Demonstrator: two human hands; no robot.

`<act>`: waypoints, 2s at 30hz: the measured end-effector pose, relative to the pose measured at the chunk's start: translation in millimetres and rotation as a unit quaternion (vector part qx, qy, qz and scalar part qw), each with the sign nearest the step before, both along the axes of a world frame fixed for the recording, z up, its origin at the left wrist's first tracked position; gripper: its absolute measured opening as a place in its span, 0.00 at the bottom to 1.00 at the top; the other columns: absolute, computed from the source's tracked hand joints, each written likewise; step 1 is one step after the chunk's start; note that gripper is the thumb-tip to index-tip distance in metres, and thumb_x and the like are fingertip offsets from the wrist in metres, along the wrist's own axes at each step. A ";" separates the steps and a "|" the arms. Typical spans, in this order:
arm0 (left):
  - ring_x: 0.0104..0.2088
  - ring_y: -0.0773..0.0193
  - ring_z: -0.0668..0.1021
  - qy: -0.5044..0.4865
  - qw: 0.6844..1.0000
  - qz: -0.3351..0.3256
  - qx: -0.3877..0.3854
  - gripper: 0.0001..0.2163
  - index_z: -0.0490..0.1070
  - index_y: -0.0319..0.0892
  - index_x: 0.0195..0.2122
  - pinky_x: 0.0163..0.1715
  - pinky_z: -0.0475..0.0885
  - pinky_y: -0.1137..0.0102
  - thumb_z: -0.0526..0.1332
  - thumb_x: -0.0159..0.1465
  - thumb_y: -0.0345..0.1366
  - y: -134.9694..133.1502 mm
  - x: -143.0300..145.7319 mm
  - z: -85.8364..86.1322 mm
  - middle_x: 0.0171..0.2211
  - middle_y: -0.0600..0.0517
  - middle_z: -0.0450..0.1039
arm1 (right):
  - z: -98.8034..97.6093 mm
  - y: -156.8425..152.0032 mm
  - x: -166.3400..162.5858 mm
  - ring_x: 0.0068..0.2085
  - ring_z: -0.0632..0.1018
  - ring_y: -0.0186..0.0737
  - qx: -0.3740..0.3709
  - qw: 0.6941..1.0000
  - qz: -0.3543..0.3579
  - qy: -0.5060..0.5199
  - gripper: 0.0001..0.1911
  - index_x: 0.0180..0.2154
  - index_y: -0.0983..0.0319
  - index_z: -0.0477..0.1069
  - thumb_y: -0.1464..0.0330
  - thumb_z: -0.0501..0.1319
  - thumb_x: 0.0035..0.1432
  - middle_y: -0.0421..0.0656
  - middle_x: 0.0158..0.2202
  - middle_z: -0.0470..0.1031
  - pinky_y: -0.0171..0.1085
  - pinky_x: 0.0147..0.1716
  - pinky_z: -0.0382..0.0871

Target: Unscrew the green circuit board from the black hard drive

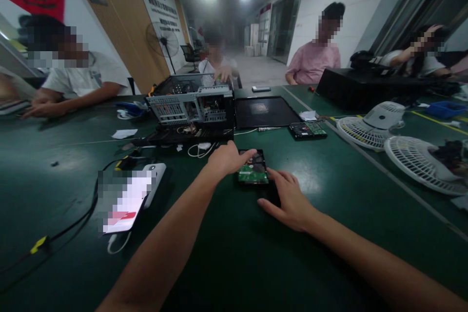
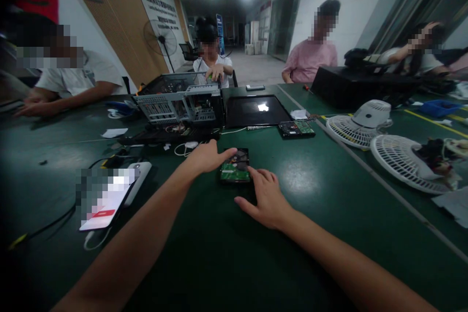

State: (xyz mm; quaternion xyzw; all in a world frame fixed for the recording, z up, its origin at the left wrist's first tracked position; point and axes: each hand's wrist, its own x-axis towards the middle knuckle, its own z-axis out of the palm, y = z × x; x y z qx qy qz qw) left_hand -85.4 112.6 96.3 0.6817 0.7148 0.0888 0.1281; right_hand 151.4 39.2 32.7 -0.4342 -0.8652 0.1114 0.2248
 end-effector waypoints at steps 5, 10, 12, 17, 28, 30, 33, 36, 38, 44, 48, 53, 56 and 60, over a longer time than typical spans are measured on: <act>0.55 0.33 0.77 0.048 0.997 -0.013 -0.066 0.61 0.53 0.30 0.69 0.47 0.73 0.55 0.52 0.49 0.79 0.2 29.0 -2.9 0.59 0.25 0.70 | -4.9 -12.9 8.6 0.59 0.73 0.57 -0.044 0.996 0.029 0.078 0.30 0.65 0.57 0.60 0.54 0.60 0.67 0.52 0.56 0.76 0.60 0.58 0.67; 0.59 0.31 0.74 0.117 0.987 -0.024 -0.104 0.68 0.43 0.31 0.73 0.52 0.72 0.52 0.63 0.42 0.75 6.0 56.5 -5.1 0.60 0.26 0.69 | -5.4 4.6 30.0 0.49 0.81 0.51 -0.092 0.978 -0.085 0.167 0.20 0.56 0.58 0.69 0.55 0.56 0.69 0.50 0.50 0.79 0.55 0.50 0.75; 0.59 0.33 0.75 0.135 0.984 -0.020 -0.118 0.66 0.44 0.32 0.73 0.53 0.72 0.53 0.67 0.43 0.70 10.0 63.0 -7.7 0.60 0.27 0.70 | -4.2 8.6 35.5 0.48 0.81 0.51 -0.110 0.971 -0.101 0.189 0.20 0.54 0.58 0.70 0.55 0.57 0.68 0.50 0.49 0.79 0.54 0.49 0.76; 0.56 0.37 0.78 0.145 0.979 -0.038 -0.140 0.60 0.52 0.32 0.71 0.49 0.76 0.56 0.74 0.41 0.58 21.0 62.1 -8.2 0.60 0.29 0.70 | -4.0 9.8 38.6 0.47 0.82 0.50 -0.118 0.964 -0.101 0.217 0.19 0.52 0.57 0.72 0.54 0.58 0.67 0.49 0.50 0.79 0.53 0.47 0.77; 0.50 0.38 0.81 0.188 0.957 -0.131 -0.180 0.42 0.81 0.40 0.49 0.45 0.77 0.60 0.70 0.39 0.66 31.5 49.9 -0.5 0.51 0.37 0.79 | -12.6 20.7 43.2 0.44 0.82 0.48 -0.215 0.922 -0.106 0.304 0.20 0.50 0.58 0.73 0.52 0.60 0.65 0.48 0.45 0.79 0.51 0.48 0.78; 0.48 0.39 0.81 0.193 0.956 -0.144 -0.168 0.39 0.81 0.40 0.48 0.42 0.78 0.60 0.70 0.41 0.65 27.7 49.8 -0.4 0.49 0.38 0.80 | -12.8 21.2 42.1 0.46 0.82 0.48 -0.274 0.887 -0.104 0.356 0.20 0.49 0.58 0.72 0.51 0.60 0.65 0.49 0.46 0.79 0.51 0.48 0.79; 0.45 0.40 0.82 0.192 0.951 -0.199 -0.141 0.34 0.81 0.40 0.45 0.39 0.78 0.59 0.70 0.44 0.62 12.6 54.4 6.7 0.47 0.38 0.80 | -6.3 21.5 43.2 0.47 0.82 0.51 -0.381 0.804 -0.109 0.443 0.25 0.47 0.60 0.72 0.46 0.56 0.65 0.55 0.48 0.79 0.53 0.50 0.79; 0.47 0.38 0.80 0.171 0.949 -0.258 -0.060 0.36 0.78 0.38 0.49 0.41 0.78 0.56 0.74 0.43 0.56 -12.0 67.3 21.3 0.50 0.35 0.77 | 5.4 21.5 48.5 0.48 0.83 0.56 -0.521 0.706 -0.047 0.477 0.41 0.49 0.64 0.72 0.38 0.40 0.65 0.60 0.47 0.79 0.58 0.51 0.76; 0.47 0.39 0.79 0.179 0.940 -0.289 -0.038 0.40 0.74 0.37 0.54 0.44 0.77 0.55 0.78 0.40 0.50 -29.7 79.2 30.6 0.50 0.35 0.76 | 11.8 20.6 52.0 0.50 0.82 0.59 -0.597 0.655 0.015 0.464 0.48 0.50 0.65 0.73 0.35 0.34 0.62 0.62 0.47 0.80 0.60 0.51 0.75; 0.48 0.43 0.78 0.227 0.903 -0.364 0.013 0.43 0.68 0.35 0.57 0.43 0.76 0.58 0.81 0.41 0.40 -64.8 104.0 33.6 0.51 0.35 0.73 | 10.5 13.9 51.9 0.49 0.82 0.57 -0.675 0.603 0.079 0.419 0.54 0.54 0.64 0.70 0.32 0.29 0.58 0.58 0.47 0.80 0.61 0.54 0.69; 0.49 0.45 0.78 0.237 0.897 -0.369 0.053 0.32 0.66 0.33 0.58 0.42 0.75 0.61 0.74 0.55 0.37 -69.6 106.5 29.0 0.52 0.36 0.73 | 7.7 16.1 52.8 0.49 0.82 0.54 -0.720 0.519 0.087 0.453 0.42 0.56 0.63 0.69 0.37 0.41 0.65 0.56 0.49 0.80 0.56 0.55 0.69; 0.46 0.49 0.80 0.228 0.912 -0.312 0.137 0.37 0.49 0.35 0.71 0.40 0.77 0.62 0.66 0.64 0.31 -60.0 112.6 28.4 0.66 0.29 0.54 | 21.4 28.1 69.8 0.50 0.81 0.53 -0.661 0.527 0.029 0.533 0.28 0.55 0.59 0.70 0.47 0.50 0.67 0.51 0.49 0.81 0.56 0.55 0.70; 0.43 0.54 0.80 0.182 0.940 -0.237 0.164 0.30 0.48 0.40 0.71 0.35 0.77 0.65 0.57 0.69 0.28 -51.3 110.1 20.8 0.63 0.33 0.59 | 30.2 40.0 95.6 0.49 0.81 0.55 -0.593 0.569 -0.037 0.568 0.27 0.57 0.56 0.70 0.49 0.52 0.65 0.50 0.51 0.80 0.57 0.53 0.71; 0.44 0.54 0.79 0.119 0.970 -0.169 0.129 0.16 0.65 0.37 0.59 0.36 0.76 0.66 0.55 0.70 0.28 -44.4 90.8 -11.1 0.51 0.40 0.69 | 32.2 60.9 143.3 0.47 0.81 0.57 -0.436 0.624 -0.167 0.626 0.26 0.56 0.57 0.72 0.51 0.53 0.64 0.54 0.51 0.80 0.57 0.46 0.73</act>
